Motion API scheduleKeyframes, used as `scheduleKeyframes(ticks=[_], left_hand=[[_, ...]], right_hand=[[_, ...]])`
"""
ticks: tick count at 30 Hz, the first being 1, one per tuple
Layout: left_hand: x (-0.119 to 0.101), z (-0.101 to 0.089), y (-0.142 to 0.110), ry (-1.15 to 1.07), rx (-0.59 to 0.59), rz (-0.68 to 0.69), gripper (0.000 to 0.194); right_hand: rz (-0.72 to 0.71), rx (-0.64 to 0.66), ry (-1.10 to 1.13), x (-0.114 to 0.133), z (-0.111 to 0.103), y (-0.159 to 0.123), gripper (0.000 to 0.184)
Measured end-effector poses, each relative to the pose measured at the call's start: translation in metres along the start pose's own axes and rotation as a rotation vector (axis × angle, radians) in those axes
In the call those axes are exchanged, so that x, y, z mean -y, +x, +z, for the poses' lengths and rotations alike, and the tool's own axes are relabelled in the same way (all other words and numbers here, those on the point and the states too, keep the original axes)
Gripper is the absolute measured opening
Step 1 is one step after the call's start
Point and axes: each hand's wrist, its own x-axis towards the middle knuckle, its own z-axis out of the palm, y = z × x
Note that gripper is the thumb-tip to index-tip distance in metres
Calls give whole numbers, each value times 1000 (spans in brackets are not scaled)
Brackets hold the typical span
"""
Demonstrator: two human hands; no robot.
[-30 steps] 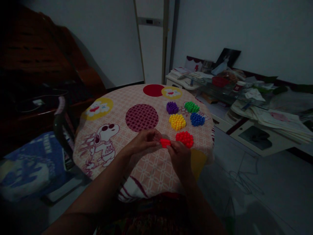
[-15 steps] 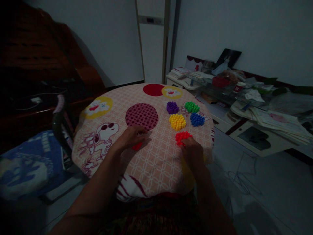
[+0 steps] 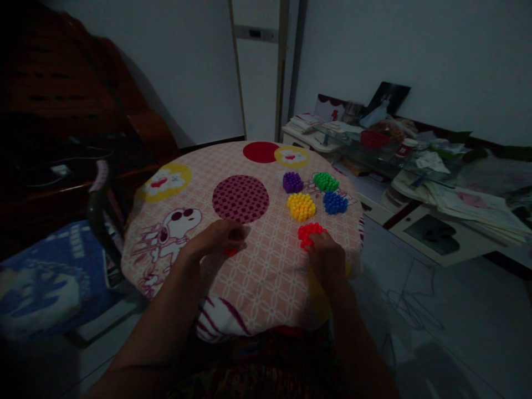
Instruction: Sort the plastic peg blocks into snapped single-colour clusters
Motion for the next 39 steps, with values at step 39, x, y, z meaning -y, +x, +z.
scheduleKeyframes(ticks=[39], left_hand=[[-39,18,8,-742,6,301,26]], right_hand=[[37,140,732,94,28,-25,13]])
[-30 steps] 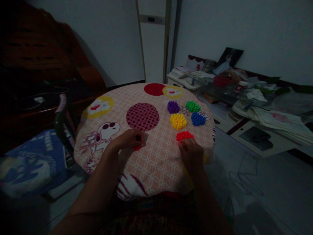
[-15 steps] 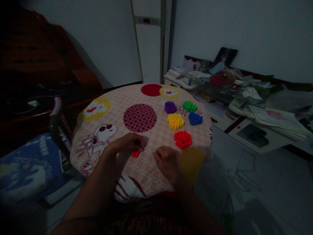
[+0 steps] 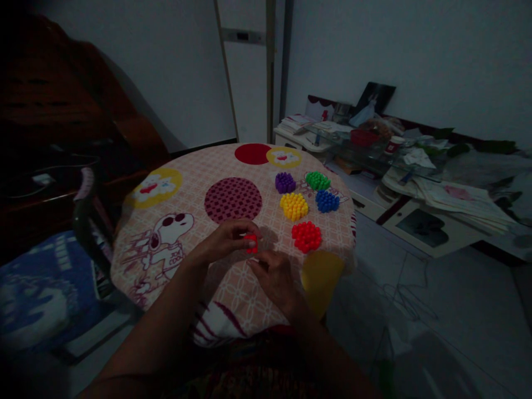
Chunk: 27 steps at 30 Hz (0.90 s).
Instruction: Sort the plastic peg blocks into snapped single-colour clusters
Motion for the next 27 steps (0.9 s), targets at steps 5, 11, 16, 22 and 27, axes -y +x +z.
scheduleKeyframes(ticks=[5,11,16,22,27], left_hand=[[0,15,4,-205,-22,14,33],[2,21,7,-181,2,-10,37],[1,26,7,-104,41,23,37],[3,33,7,-50,81,78,32],[7,32,9,36,66,77,30]], right_hand=[[122,-82,242,-4,5,1,17],[224,-139,447,-10,2,-3,21],[208,-233,409,-16,-7,-12,22],[169,-359,228,-32,-51,-23,22],[170,-417,26,-61,-105,-29,24]])
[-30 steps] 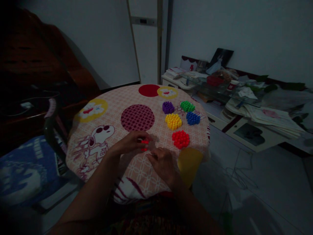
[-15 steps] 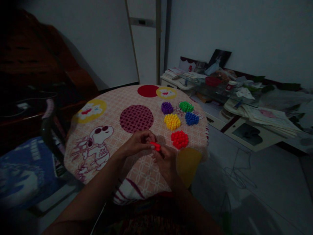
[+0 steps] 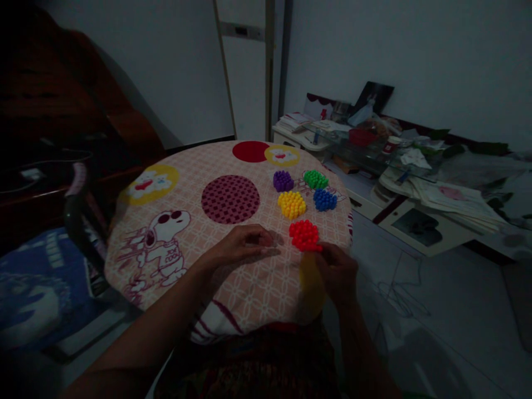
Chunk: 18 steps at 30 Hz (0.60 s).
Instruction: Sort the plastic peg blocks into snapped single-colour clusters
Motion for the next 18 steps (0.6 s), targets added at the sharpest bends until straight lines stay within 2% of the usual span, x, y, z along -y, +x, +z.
scheduleKeyframes(ticks=[3,6,11,13,15,18], left_hand=[[2,0,1,61,10,-13,33],[6,4,2,102,-28,-51,42],[20,24,13,217,-149,-136,83],[22,36,23,324,-133,-113,97],[22,48,37,418,-92,-76,104],[18,62,56,526,-57,-95,106]], right_hand=[[-17,45,-138,-11,-10,6,23],[-5,72,-203,-16,-4,8,24],[80,21,-165,-23,8,9,40],[104,57,-172,-26,8,13,54],[135,102,-201,-29,7,19,63],[175,161,-220,-31,7,29,66]])
